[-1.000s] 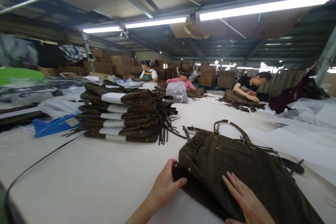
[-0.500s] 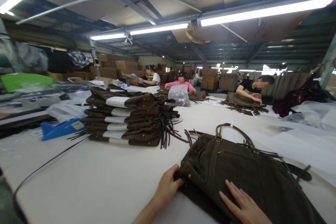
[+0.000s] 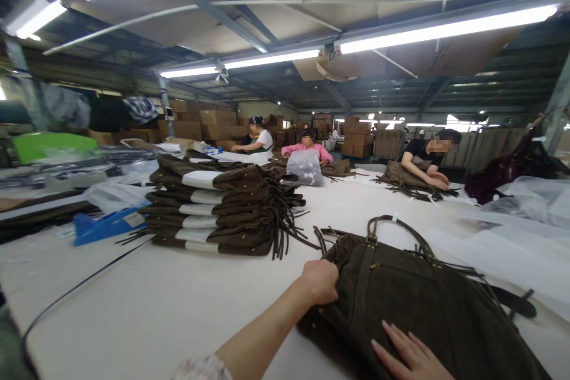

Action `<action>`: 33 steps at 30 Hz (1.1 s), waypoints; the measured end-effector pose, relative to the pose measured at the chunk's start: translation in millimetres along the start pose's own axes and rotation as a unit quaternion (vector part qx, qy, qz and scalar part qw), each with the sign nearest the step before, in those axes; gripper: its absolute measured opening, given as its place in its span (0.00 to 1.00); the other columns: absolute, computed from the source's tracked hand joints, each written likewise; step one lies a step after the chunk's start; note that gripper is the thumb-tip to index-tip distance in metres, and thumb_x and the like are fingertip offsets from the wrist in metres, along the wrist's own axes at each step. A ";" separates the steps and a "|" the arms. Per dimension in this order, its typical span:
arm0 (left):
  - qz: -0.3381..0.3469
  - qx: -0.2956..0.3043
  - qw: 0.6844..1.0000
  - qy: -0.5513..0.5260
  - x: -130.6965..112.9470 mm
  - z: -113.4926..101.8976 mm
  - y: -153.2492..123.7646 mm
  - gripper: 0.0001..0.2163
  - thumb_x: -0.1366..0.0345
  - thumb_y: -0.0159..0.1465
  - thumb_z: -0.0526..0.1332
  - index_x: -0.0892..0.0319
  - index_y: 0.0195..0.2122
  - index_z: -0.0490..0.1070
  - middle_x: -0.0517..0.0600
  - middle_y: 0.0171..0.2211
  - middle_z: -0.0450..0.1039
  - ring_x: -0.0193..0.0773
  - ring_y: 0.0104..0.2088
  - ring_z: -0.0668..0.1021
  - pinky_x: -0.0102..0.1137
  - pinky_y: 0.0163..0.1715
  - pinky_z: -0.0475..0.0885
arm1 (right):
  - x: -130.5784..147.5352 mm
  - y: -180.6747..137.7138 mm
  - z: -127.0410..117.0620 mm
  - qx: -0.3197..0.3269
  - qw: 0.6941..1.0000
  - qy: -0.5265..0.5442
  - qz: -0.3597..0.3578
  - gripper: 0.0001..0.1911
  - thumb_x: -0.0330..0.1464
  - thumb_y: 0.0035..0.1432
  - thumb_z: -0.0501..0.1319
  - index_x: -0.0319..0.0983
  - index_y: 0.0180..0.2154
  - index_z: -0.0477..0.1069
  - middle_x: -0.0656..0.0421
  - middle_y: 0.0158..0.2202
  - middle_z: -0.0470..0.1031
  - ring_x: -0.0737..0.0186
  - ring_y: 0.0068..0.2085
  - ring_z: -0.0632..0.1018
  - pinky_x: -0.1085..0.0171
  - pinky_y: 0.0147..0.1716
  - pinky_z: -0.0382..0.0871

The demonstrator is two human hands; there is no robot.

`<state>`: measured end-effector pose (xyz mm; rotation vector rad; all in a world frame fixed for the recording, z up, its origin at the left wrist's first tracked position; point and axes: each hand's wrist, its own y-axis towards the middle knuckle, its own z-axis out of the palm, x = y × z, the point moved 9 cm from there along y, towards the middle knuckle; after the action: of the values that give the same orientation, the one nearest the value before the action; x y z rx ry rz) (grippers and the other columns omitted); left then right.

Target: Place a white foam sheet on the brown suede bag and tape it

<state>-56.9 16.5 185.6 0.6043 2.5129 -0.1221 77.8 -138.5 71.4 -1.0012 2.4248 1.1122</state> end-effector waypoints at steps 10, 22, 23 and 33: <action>-0.052 0.012 0.942 -0.331 58.3 19.6 -18.5 0.23 0.40 0.59 0.48 0.57 0.32 0.62 0.46 0.29 0.69 0.35 0.31 0.71 0.29 0.32 0.67 | -6.3 2.9 -0.1 0.013 0.997 0.059 0.042 0.34 0.51 0.62 0.51 0.47 0.65 0.49 0.50 0.51 0.75 0.55 0.47 0.79 0.63 0.39 0.74; -0.085 0.232 0.927 -0.282 41.1 43.1 0.5 0.34 0.31 0.51 0.52 0.59 0.33 0.76 0.53 0.34 0.78 0.44 0.35 0.77 0.37 0.36 0.71 | -4.2 -3.1 15.9 0.005 0.997 0.054 0.054 0.28 0.47 0.66 0.48 0.53 0.65 0.48 0.54 0.50 0.76 0.58 0.47 0.78 0.64 0.42 0.71; -0.083 0.221 0.938 -0.255 40.1 38.2 5.4 0.33 0.31 0.51 0.52 0.59 0.34 0.76 0.53 0.34 0.78 0.45 0.35 0.77 0.37 0.35 0.71 | -3.8 -2.9 15.7 0.005 0.998 0.042 0.054 0.28 0.47 0.66 0.47 0.53 0.65 0.47 0.54 0.49 0.77 0.58 0.47 0.78 0.63 0.42 0.71; 0.016 0.002 1.000 -0.005 -20.5 41.0 33.8 0.16 0.51 0.47 0.69 0.57 0.29 0.72 0.57 0.36 0.76 0.60 0.48 0.73 0.44 0.49 0.63 | -13.9 7.9 -9.2 0.075 0.989 0.123 0.038 0.35 0.50 0.61 0.53 0.50 0.66 0.46 0.49 0.56 0.70 0.52 0.52 0.76 0.59 0.45 0.72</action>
<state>-6.4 30.2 163.1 0.6434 2.4931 -0.1177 82.4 -135.2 88.8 -1.0612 2.7154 0.8548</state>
